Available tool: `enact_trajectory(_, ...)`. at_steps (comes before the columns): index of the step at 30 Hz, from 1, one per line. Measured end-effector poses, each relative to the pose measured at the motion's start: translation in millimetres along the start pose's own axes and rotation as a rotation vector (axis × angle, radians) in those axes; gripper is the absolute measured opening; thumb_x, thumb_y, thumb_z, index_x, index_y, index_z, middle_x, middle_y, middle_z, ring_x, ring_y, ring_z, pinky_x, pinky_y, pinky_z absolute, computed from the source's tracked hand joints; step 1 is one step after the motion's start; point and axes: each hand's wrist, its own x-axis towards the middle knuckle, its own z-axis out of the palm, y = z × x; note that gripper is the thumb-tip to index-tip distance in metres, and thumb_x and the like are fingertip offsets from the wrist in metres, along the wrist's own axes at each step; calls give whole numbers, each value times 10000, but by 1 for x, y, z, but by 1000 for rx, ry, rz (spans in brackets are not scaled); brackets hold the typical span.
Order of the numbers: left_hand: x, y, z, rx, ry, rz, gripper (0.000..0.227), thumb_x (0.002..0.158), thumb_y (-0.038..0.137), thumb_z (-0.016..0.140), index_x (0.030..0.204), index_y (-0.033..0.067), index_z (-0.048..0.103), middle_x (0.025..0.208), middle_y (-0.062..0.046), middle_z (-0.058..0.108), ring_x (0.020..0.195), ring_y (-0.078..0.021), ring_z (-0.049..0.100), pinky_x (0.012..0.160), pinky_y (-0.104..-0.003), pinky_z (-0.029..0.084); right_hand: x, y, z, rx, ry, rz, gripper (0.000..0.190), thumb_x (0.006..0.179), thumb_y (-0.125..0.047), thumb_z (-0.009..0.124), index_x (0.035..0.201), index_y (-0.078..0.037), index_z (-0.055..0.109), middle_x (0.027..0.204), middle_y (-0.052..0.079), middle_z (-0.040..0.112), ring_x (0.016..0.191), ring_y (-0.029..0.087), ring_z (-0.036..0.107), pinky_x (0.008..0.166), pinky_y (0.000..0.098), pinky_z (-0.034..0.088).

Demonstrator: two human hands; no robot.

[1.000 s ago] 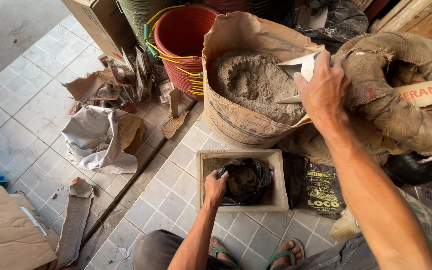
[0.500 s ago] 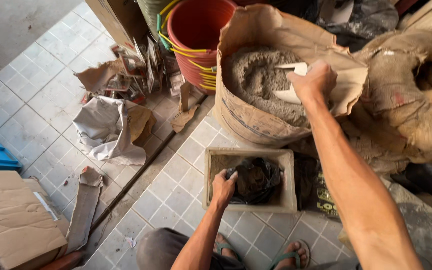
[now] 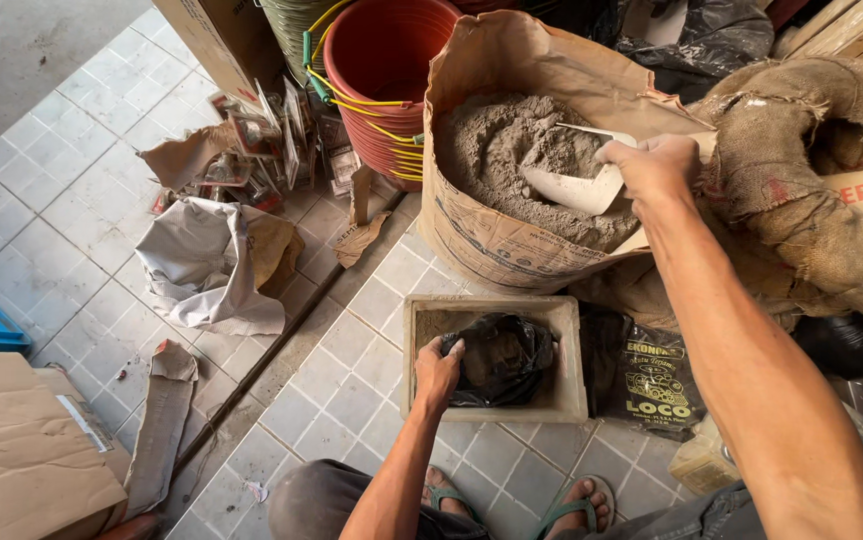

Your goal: The person uses a plastic scoop to transfer powdered material from a large open bag into several smaller black plastic bags, which they then tie shut.

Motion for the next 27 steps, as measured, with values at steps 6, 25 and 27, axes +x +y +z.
enact_trajectory(6,-4,5,-1,0,-4,8,328,930,363,767,1086,77,803,1026,-290,783,1102,-499,730,908,-559,570,-2,4,-20,312,-123,133,285,714,-177,934,776,-60,681,808,154,682,771,294,820,645,395,680)
enact_trajectory(25,-17,4,-10,-115,10,147,353,1011,373,698,782,147,553,776,37,522,800,-113,433,734,-333,408,-110,-31,-165,580,-274,283,205,890,-93,834,904,-166,643,922,2,754,840,106,748,719,264,692)
enact_trajectory(27,-19,3,-10,-127,12,172,373,1013,360,704,747,162,532,738,54,480,761,-102,406,683,-329,385,-124,-4,-170,634,-317,286,177,889,-67,820,886,-148,662,906,12,752,816,112,731,693,259,671)
